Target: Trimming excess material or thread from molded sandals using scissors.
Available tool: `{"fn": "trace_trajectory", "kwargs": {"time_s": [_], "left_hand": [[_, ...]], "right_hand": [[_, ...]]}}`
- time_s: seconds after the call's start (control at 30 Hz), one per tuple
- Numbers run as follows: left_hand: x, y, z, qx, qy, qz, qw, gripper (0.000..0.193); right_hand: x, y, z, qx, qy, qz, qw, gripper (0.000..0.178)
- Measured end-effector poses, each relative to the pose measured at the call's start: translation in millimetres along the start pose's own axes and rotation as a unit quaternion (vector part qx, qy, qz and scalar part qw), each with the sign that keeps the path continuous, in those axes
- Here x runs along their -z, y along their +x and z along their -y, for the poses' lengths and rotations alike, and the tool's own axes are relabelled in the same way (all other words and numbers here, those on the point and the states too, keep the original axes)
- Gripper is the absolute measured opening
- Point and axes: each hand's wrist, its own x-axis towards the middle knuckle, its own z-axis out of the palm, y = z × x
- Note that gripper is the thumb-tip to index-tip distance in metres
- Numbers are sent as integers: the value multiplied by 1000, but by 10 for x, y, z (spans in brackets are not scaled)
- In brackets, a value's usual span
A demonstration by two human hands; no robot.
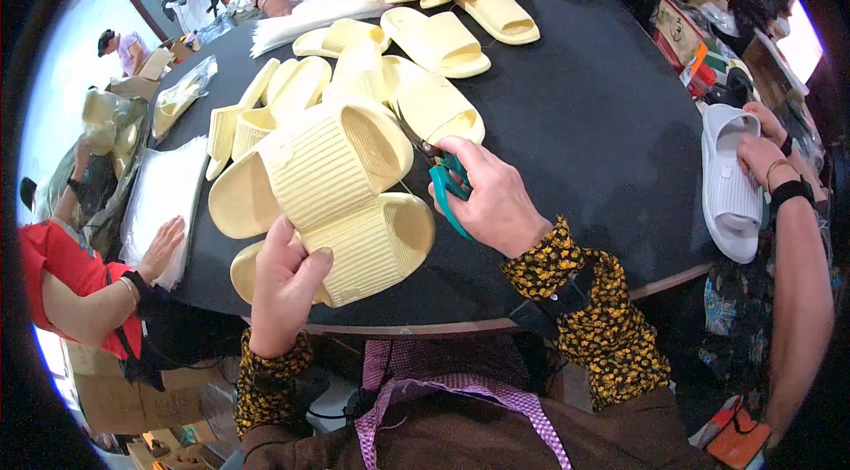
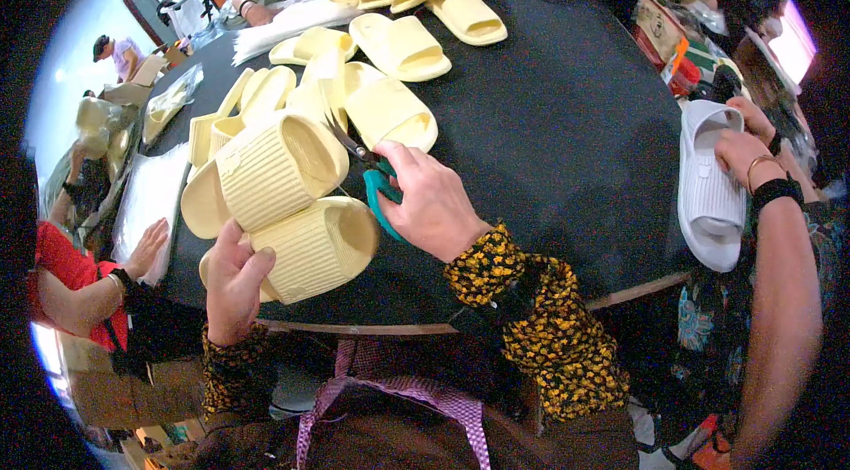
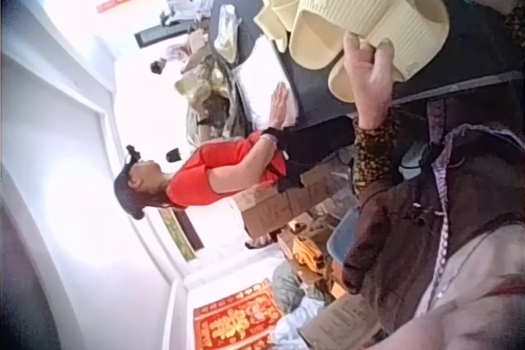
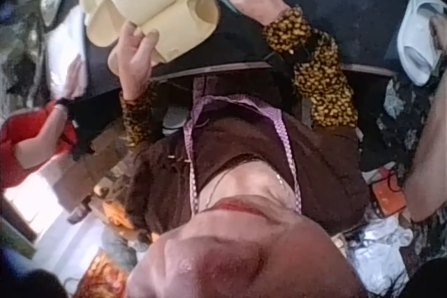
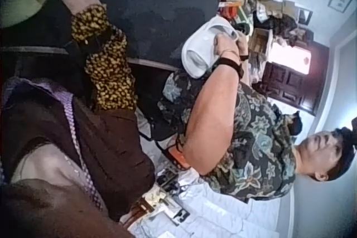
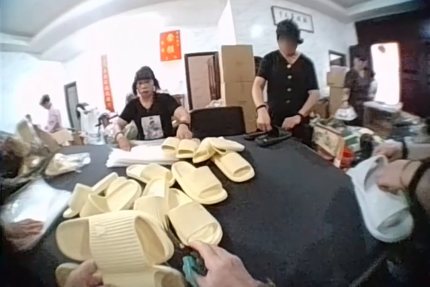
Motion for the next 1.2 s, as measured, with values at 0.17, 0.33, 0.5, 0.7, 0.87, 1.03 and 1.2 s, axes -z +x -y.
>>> {"fn": "trace_trajectory", "kwargs": {"time_s": [0.17, 0.33, 0.5, 0.7, 0.87, 1.03, 1.2], "left_hand": [[55, 6, -7, -3, 16, 37, 999, 49], [59, -1, -22, 1, 3, 28, 1000, 49], [85, 7, 28, 17, -15, 21, 1000, 49], [-35, 180, 145, 59, -124, 39, 990, 51], [-58, 240, 194, 60, -107, 69, 990, 50], [-7, 222, 193, 54, -33, 52, 997, 45], [68, 201, 253, -7, 115, -4, 993, 31]], "right_hand": [[-23, -14, -26, 15, 13, -23, 1000, 35], [-43, -16, -49, 26, 27, -14, 999, 33], [-64, -13, -40, 31, 36, -20, 999, 32], [-64, -17, -59, 14, 68, -56, 996, 37], [-54, -9, -58, -17, 97, -62, 993, 36], [-62, -8, -99, -27, 100, -45, 994, 37], [-30, 1, -57, -38, 106, -46, 993, 36]]}}
